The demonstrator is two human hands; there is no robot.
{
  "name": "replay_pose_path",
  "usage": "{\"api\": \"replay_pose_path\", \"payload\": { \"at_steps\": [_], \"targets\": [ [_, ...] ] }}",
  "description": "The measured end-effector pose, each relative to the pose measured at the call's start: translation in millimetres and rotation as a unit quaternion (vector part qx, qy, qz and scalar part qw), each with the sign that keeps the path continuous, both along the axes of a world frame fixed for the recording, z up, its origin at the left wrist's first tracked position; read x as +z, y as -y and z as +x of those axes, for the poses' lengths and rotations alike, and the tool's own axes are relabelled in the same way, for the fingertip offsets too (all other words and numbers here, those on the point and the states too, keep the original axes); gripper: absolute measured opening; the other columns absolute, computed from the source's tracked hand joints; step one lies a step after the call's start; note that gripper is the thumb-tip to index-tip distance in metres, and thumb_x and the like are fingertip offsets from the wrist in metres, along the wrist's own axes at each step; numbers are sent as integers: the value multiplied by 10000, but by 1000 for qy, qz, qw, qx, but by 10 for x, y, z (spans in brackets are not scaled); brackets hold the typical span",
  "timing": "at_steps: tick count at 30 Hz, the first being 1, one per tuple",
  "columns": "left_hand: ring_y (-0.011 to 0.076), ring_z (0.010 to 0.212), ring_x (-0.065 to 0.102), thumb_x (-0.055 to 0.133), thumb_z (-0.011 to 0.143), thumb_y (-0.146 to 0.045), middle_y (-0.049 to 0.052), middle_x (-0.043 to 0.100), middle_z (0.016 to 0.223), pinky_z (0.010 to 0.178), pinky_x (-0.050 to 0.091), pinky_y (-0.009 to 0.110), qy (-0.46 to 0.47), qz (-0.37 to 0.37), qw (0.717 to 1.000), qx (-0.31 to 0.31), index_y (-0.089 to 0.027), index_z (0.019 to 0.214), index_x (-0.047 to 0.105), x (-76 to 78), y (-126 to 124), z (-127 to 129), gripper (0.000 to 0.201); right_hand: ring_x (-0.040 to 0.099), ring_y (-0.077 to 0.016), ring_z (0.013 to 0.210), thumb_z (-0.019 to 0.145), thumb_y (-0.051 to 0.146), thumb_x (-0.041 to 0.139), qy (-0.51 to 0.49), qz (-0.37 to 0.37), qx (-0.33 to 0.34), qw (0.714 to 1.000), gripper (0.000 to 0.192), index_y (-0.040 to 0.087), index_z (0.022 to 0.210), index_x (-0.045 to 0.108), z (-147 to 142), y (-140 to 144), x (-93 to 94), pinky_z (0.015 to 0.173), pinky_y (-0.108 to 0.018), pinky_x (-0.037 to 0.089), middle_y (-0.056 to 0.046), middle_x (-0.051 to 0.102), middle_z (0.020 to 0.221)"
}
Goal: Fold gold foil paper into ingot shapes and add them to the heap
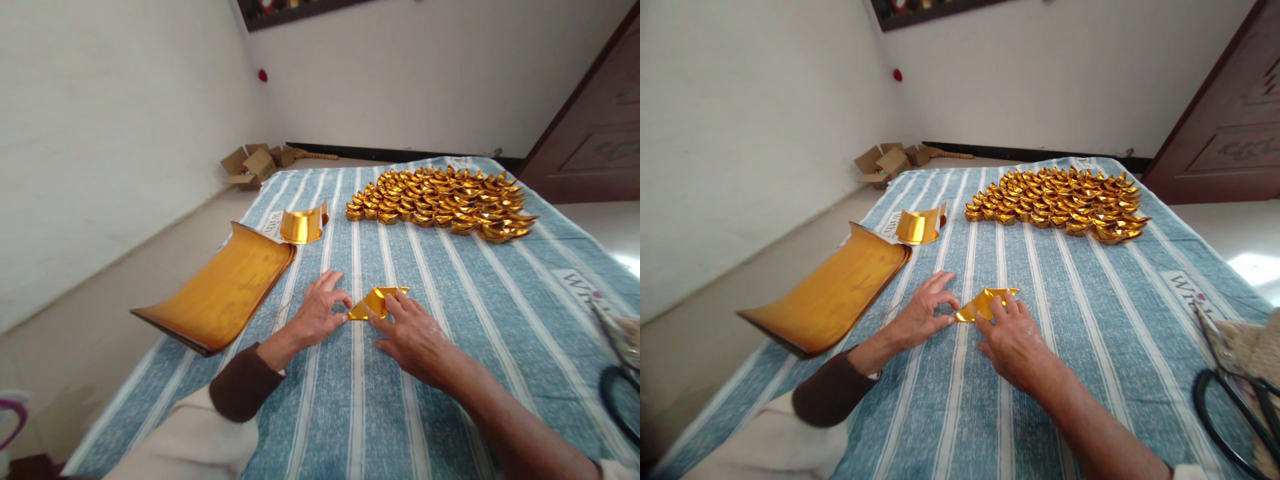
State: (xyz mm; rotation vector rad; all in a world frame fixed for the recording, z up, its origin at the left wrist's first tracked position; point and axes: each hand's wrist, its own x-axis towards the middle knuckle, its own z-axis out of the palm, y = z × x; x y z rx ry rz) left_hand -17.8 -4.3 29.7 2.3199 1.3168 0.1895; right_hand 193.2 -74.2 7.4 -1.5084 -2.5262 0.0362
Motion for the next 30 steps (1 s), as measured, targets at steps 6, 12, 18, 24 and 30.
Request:
{"api": "replay_pose_path", "payload": {
  "at_steps": [6,12,18,24,30],
  "targets": [
    [332,1467,181,699,728,-66,23,336,1563,1162,171,531,4,-12,1000,-6,-231,883,714,27,5,9,227,501,-369,1156,843,373,690,2,-11,5,1000,428,244,1247,633,2,0,14,915,-491,462,-166,578,1203],
    [352,1474,151,715,734,-95,22,323,1570,1156,148,560,-14,-41,999,-13,-253,881,742,78,-39,29,217,507,-374,1137,835,388,694,11,5,-2,1000,446,252,1254,629,-11,-6,6,881,-485,476,-169,581,1205],
    [354,1474,152,708,727,-77,16,283,1589,1164,125,556,-46,-64,997,-27,-242,842,736,135,-95,58,203,507,-377,1142,843,394,686,24,8,-3,1000,455,248,1269,619,-20,-3,0,880,-480,468,-176,584,1206],
    [367,1474,140,681,710,-50,-9,238,1605,1155,122,591,-49,-69,995,-44,-245,834,721,160,-121,59,234,511,-382,1144,848,376,682,20,0,-2,1000,422,241,1245,637,-16,-2,-3,879,-484,464,-183,597,1203],
    [378,1471,148,678,717,-60,2,248,1602,1153,139,578,-67,-66,995,-39,-240,836,725,166,-115,85,221,513,-386,1159,845,363,685,26,-8,-5,1000,451,244,1276,620,-23,-2,18,894,-494,457,-182,599,1211]
  ]
}}
